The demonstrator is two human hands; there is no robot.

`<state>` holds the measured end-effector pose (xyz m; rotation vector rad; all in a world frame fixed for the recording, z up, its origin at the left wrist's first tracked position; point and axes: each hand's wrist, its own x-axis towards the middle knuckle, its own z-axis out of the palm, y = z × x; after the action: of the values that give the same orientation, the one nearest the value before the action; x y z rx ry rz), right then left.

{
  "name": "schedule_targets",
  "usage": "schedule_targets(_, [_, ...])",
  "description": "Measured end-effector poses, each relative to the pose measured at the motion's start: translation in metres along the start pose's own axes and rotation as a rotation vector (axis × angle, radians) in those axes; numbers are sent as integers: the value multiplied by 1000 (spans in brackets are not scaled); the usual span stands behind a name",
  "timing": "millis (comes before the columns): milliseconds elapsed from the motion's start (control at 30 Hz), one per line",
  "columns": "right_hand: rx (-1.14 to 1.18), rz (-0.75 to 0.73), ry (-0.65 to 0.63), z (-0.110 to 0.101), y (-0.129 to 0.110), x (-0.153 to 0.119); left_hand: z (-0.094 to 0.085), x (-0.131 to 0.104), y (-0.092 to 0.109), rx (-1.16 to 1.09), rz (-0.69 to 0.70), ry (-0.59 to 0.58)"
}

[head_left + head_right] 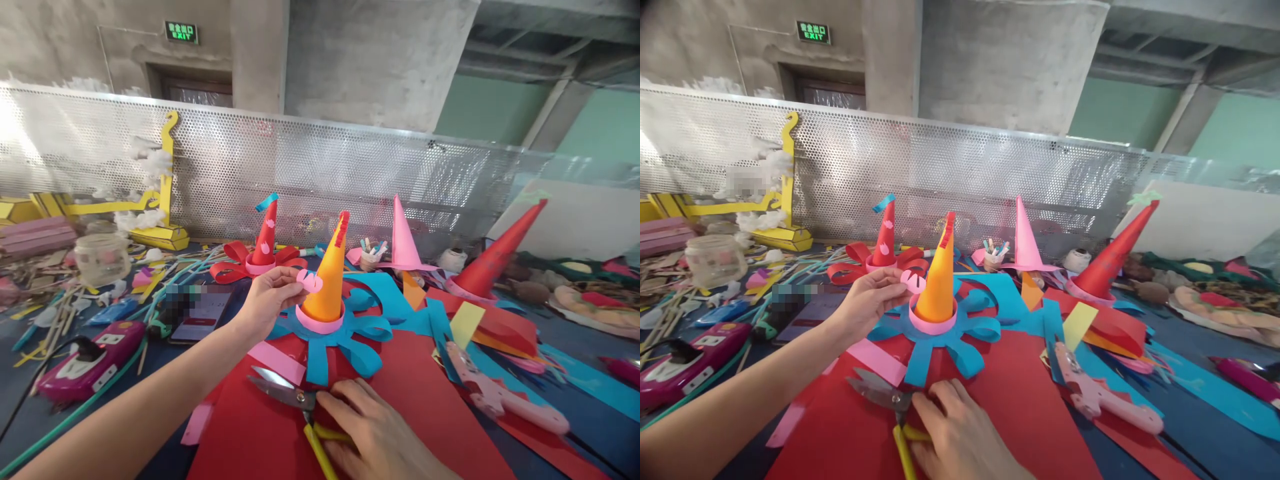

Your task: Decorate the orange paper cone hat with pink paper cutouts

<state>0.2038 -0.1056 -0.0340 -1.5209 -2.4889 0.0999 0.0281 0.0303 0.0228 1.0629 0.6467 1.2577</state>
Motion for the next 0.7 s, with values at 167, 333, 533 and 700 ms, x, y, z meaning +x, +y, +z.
schedule_targets(167, [-17, -82, 248, -4, 7, 1, -1, -1, 1, -21, -10, -15])
schedule_targets(333, [451, 159, 458, -50, 10, 26, 4, -10, -2, -14, -24, -62])
schedule_targets(533, [1148, 382, 423, -59, 4, 70, 13, -28, -10, 4, -36, -103])
schedule_targets(700, [1239, 333, 516, -42, 8, 75, 13, -31, -13, -49, -52, -28])
